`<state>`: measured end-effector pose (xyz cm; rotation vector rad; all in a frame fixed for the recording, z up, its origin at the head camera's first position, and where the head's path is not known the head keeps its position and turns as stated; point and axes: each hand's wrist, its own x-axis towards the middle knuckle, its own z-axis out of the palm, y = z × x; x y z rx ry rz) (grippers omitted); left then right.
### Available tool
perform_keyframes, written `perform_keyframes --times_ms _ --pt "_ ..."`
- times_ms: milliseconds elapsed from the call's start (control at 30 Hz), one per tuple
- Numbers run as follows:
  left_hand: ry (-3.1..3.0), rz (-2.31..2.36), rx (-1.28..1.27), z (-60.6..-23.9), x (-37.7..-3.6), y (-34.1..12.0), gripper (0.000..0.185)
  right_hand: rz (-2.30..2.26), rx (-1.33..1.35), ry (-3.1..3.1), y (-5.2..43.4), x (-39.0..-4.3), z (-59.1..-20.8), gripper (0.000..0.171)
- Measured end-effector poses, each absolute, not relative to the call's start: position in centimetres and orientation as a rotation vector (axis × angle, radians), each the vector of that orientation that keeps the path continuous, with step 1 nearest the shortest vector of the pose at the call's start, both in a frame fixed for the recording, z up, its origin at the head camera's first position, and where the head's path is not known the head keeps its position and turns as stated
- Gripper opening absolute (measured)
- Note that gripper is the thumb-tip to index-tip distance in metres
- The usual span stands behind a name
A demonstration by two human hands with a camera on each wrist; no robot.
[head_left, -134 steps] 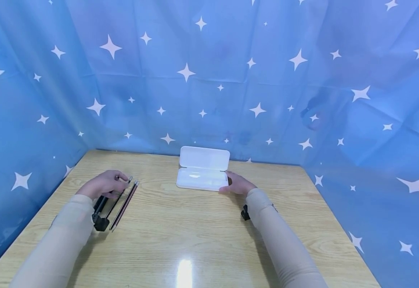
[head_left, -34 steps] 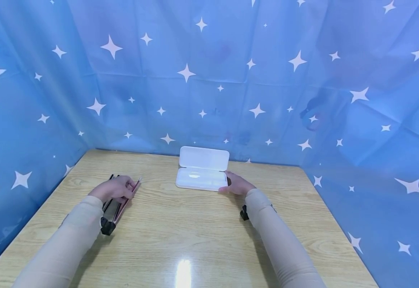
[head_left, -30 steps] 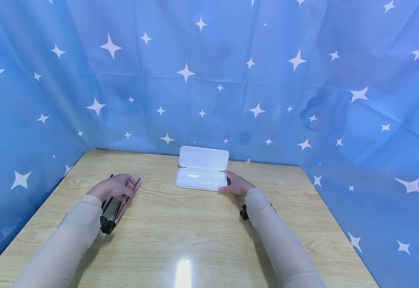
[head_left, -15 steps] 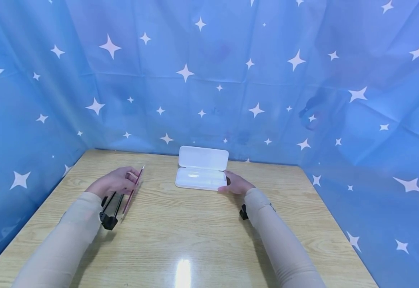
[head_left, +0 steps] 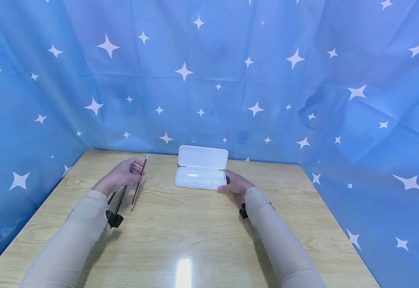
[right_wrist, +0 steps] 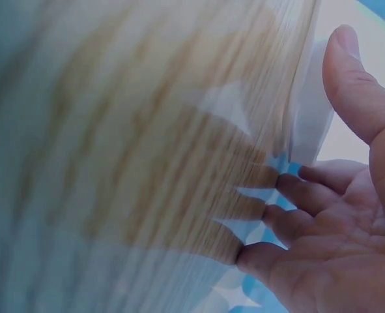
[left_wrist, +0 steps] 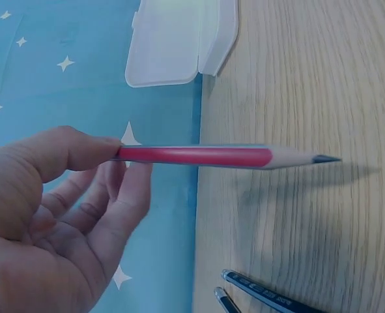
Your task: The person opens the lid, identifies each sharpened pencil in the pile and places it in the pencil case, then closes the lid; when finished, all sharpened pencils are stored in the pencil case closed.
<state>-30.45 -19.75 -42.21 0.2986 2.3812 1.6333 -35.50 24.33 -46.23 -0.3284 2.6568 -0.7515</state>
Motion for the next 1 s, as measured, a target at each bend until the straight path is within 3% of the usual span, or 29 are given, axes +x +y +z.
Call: perform_keyframes --times_ms 1000 --pt "2.664 1.7 0.481 -41.9 -32.2 -17.3 0.039 -0.757 -0.339 2.649 24.3 -35.1 -46.1 0.095"
